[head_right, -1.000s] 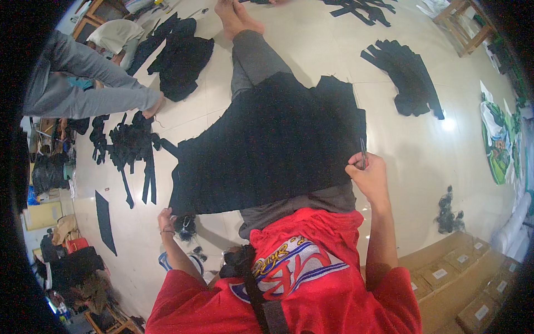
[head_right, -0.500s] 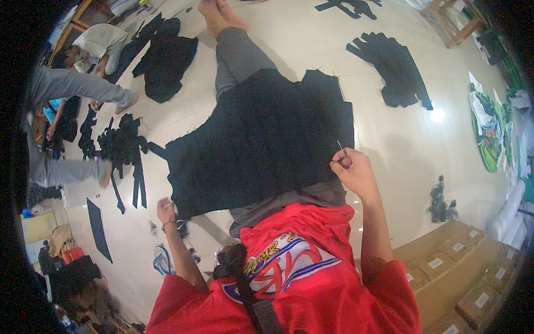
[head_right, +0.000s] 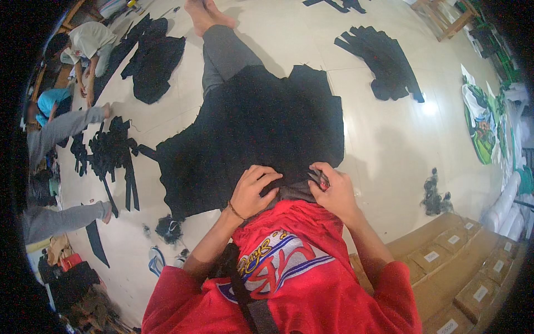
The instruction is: The person sits on the floor and uses scissors to cut a large piece of black fabric into long strips. They repeatedly fold the fabric, cut along the edges, and place the cut strips aside. Other people are visible in the background performing similar tasks.
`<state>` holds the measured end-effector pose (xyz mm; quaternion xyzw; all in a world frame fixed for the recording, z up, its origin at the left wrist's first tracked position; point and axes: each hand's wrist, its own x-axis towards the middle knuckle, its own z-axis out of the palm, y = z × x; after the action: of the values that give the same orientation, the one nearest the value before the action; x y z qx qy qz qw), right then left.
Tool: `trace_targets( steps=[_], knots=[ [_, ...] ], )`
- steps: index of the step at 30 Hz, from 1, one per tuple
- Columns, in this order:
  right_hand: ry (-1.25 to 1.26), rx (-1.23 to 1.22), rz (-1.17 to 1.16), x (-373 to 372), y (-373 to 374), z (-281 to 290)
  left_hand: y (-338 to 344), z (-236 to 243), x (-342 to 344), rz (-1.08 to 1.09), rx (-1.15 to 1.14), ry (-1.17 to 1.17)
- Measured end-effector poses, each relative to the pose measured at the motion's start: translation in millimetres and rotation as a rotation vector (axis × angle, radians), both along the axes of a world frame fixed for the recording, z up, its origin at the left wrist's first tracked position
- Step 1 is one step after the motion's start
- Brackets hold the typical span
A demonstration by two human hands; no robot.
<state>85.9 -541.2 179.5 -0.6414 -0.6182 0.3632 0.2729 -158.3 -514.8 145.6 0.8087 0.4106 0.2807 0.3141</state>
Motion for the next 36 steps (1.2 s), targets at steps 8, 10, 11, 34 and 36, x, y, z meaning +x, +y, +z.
trace_targets(
  steps=[8,10,11,34,36],
  knots=[
    [0.058,0.205,0.168,16.0,12.6,-30.4,4.2,-16.2,-1.2,0.054,0.123,-0.063],
    [0.063,0.190,0.144,15.6,16.6,-30.1,7.9,-16.4,-3.6,0.067,0.052,-0.073],
    [0.067,0.184,0.134,14.9,19.5,-28.8,9.7,-15.0,-4.2,0.076,0.017,-0.077],
    [1.304,-1.159,-0.254,-39.1,-26.7,14.2,4.8,-13.8,-0.9,-0.052,0.270,-0.103],
    [1.318,-1.190,-0.283,-40.8,-26.0,13.5,3.7,-13.5,-1.5,-0.043,0.330,-0.125]
  ],
)
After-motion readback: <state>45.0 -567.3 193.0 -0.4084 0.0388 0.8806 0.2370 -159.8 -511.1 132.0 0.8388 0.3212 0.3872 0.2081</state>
